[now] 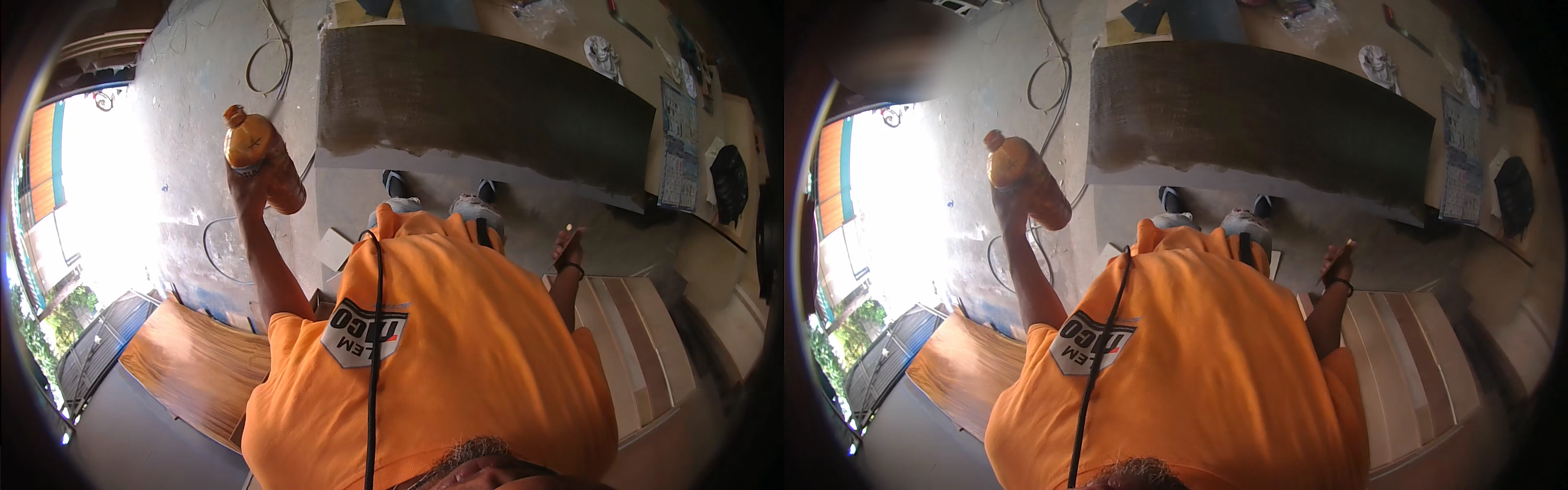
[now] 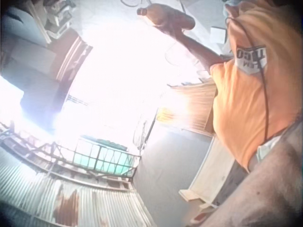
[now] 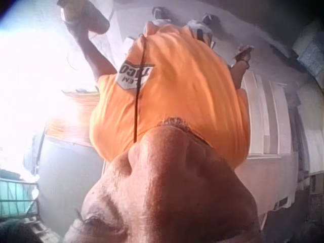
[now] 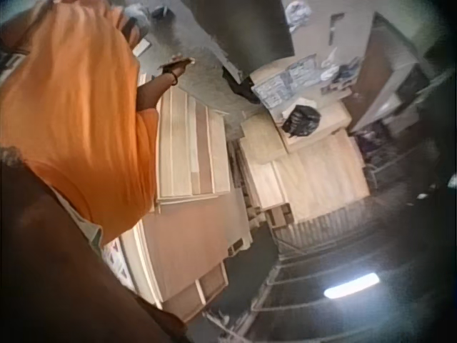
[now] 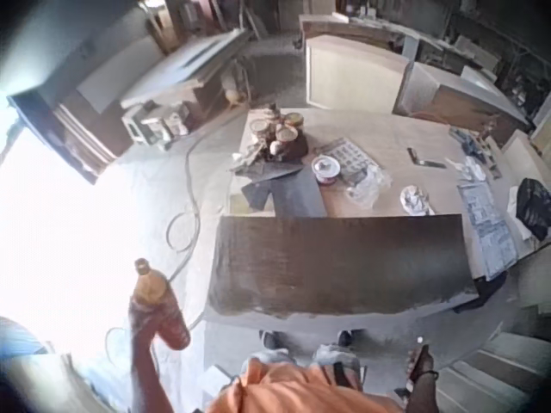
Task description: The person applies a liquid finish to a large flat wooden board using a cloth, repeatedly pouring more liquid from a bottle and wiping the surface to spread the finish evenly. The person moves around the board to cover different areas.
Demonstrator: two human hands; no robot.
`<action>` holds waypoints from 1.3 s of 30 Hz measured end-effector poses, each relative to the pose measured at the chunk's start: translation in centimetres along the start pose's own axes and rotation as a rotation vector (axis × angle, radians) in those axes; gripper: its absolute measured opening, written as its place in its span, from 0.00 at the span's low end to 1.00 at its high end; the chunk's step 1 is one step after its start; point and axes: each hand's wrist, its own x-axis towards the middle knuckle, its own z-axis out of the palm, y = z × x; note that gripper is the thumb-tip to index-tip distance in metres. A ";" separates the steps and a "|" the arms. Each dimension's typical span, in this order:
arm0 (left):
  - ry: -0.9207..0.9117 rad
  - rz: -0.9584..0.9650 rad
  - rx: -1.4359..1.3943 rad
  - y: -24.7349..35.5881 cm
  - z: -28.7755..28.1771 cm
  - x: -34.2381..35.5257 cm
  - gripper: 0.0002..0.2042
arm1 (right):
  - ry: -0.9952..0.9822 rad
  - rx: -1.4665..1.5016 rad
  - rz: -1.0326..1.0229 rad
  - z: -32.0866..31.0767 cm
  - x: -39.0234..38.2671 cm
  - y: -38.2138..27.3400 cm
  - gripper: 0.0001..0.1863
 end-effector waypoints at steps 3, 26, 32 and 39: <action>-0.182 -0.043 -0.037 -1.8 -3.8 0.4 0.36 | -0.004 -0.072 0.033 6.0 -4.1 0.7 0.39; -0.661 0.087 0.422 -7.4 -6.3 7.4 0.35 | 0.126 0.029 -0.046 8.2 -9.0 6.8 0.40; -0.702 0.188 0.476 -7.5 -6.3 8.7 0.32 | 0.142 -0.064 -0.076 5.9 -6.2 10.7 0.43; -0.705 0.223 0.570 -5.7 -6.2 9.3 0.30 | 0.172 -0.214 -0.071 3.7 -0.9 14.5 0.46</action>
